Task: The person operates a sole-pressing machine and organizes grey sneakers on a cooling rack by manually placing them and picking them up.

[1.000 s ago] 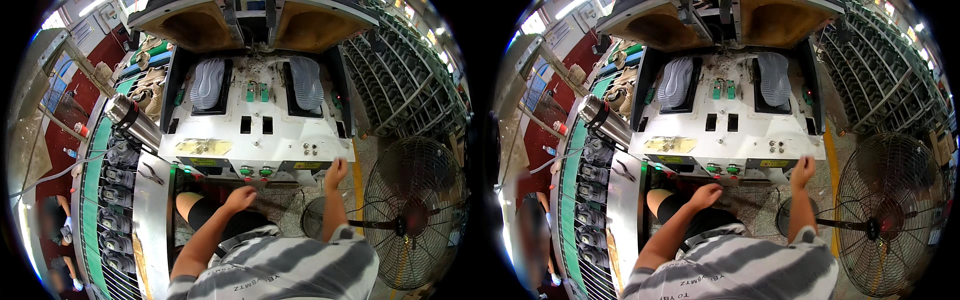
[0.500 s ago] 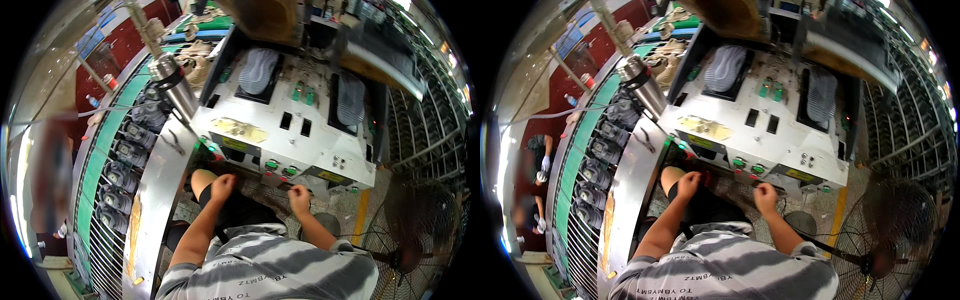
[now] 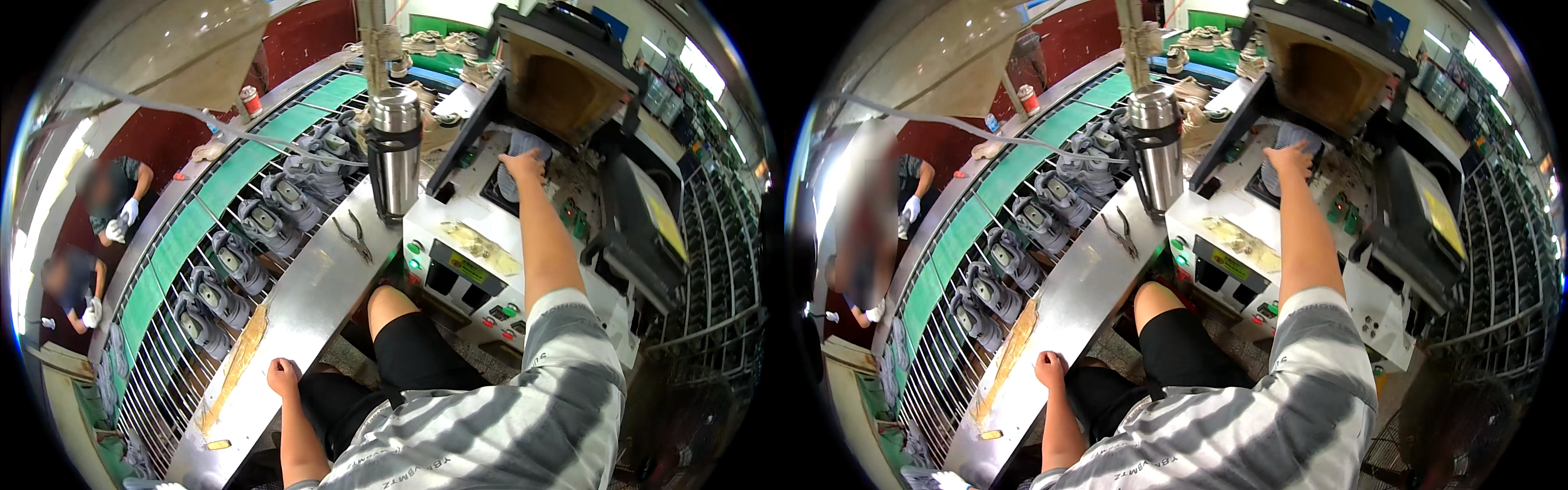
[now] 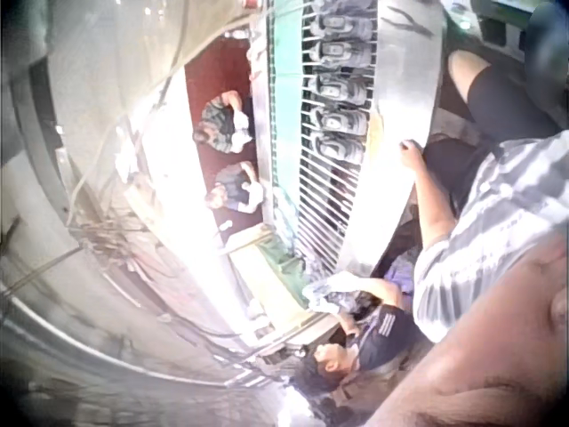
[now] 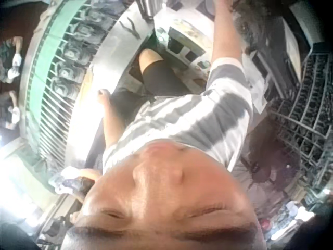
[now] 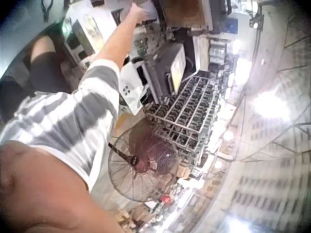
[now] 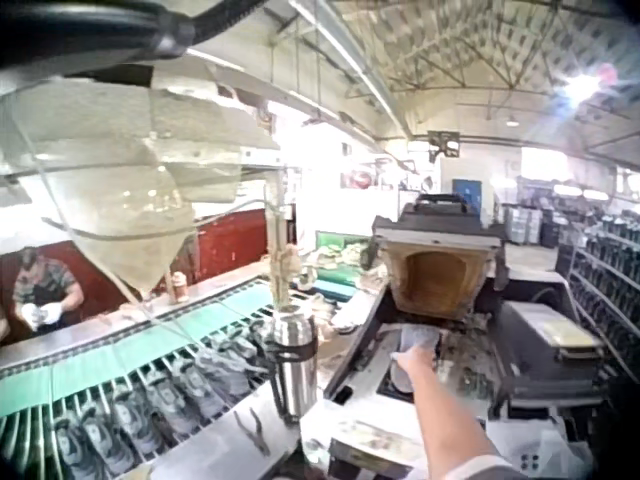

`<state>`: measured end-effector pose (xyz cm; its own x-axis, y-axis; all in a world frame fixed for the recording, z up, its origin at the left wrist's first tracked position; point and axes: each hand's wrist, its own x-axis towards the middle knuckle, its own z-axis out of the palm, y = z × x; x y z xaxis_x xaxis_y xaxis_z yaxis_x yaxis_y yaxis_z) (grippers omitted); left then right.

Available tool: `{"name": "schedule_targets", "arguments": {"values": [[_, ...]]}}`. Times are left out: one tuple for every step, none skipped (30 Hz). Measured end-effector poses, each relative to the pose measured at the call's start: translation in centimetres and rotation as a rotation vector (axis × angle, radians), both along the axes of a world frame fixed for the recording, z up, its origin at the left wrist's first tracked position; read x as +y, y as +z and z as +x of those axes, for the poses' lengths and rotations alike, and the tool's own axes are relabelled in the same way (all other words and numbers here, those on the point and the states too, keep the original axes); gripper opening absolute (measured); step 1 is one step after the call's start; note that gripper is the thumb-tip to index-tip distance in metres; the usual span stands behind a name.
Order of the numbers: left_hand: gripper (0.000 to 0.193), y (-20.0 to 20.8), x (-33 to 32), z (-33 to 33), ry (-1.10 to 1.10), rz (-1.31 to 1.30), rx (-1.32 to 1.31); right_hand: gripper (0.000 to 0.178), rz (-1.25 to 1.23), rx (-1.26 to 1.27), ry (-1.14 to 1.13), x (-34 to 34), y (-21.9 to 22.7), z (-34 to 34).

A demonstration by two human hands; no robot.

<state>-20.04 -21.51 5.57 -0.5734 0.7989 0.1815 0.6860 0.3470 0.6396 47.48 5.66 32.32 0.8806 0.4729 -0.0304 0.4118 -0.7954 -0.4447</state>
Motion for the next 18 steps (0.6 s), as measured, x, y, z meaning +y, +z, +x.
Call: {"name": "schedule_targets", "arguments": {"values": [[0.022,-0.5,0.3,0.3,0.020,0.021,0.009,0.113,-0.037,0.049,-0.040,0.5,0.2,1.4],[0.021,-0.4,0.4,0.3,0.040,0.015,0.039,0.114,-0.081,0.108,-0.078,0.8,0.0,1.5],[0.020,-0.3,0.7,0.5,0.057,0.009,0.068,0.114,-0.062,0.099,-0.090,1.3,-0.1,1.4],[0.019,0.0,0.6,0.3,0.072,-0.004,0.103,0.115,-0.050,0.096,-0.102,0.8,0.1,0.5],[0.019,0.3,0.6,0.2,0.068,-0.009,0.061,0.115,-0.038,0.091,-0.117,0.2,0.1,-0.2],[0.019,0.1,0.1,0.0,0.064,-0.024,0.049,0.116,-0.007,0.076,-0.158,-0.3,-0.6,-0.5],[0.019,0.3,0.2,-0.1,0.061,-0.021,0.038,0.116,0.042,0.066,-0.196,-0.5,-0.6,-0.8],[0.019,0.5,0.3,-0.1,0.056,-0.017,0.027,0.116,0.092,0.054,-0.237,-1.0,-0.5,-1.2],[0.019,0.6,0.5,-0.2,0.049,-0.015,0.015,0.114,0.125,0.003,-0.286,-2.0,-0.8,-1.7],[0.019,0.6,0.9,0.0,0.039,0.003,0.008,0.113,0.226,-0.013,-0.275,-3.2,-1.0,-1.6],[0.019,0.6,0.8,0.0,0.036,0.014,0.006,0.111,0.320,-0.024,-0.258,-4.3,-1.8,-1.6],[0.019,0.6,0.7,0.1,0.030,0.025,0.003,0.110,0.412,-0.037,-0.241,-5.8,-2.7,-1.6],[0.018,0.8,0.4,-0.2,0.040,0.031,0.028,0.105,0.524,0.024,-0.161,-8.1,-1.9,-4.5],[0.018,0.7,0.6,-0.2,0.023,0.032,0.015,0.105,0.626,0.001,-0.128,-9.9,-3.0,-4.6],[0.018,0.4,0.8,-0.2,0.006,0.033,0.001,0.105,0.727,-0.024,-0.096,-11.3,-4.9,-4.1],[0.018,0.3,0.8,-0.1,-0.013,0.027,-0.013,0.105,0.821,-0.051,-0.063,-12.7,-6.4,-4.0],[0.018,0.6,0.9,0.1,-0.013,0.019,-0.027,0.093,1.049,0.055,-0.042,-13.8,-7.1,-4.4],[0.016,0.0,1.2,0.2,-0.005,0.015,-0.104,0.089,1.145,0.162,0.028,-15.1,-7.6,-4.5]]}}
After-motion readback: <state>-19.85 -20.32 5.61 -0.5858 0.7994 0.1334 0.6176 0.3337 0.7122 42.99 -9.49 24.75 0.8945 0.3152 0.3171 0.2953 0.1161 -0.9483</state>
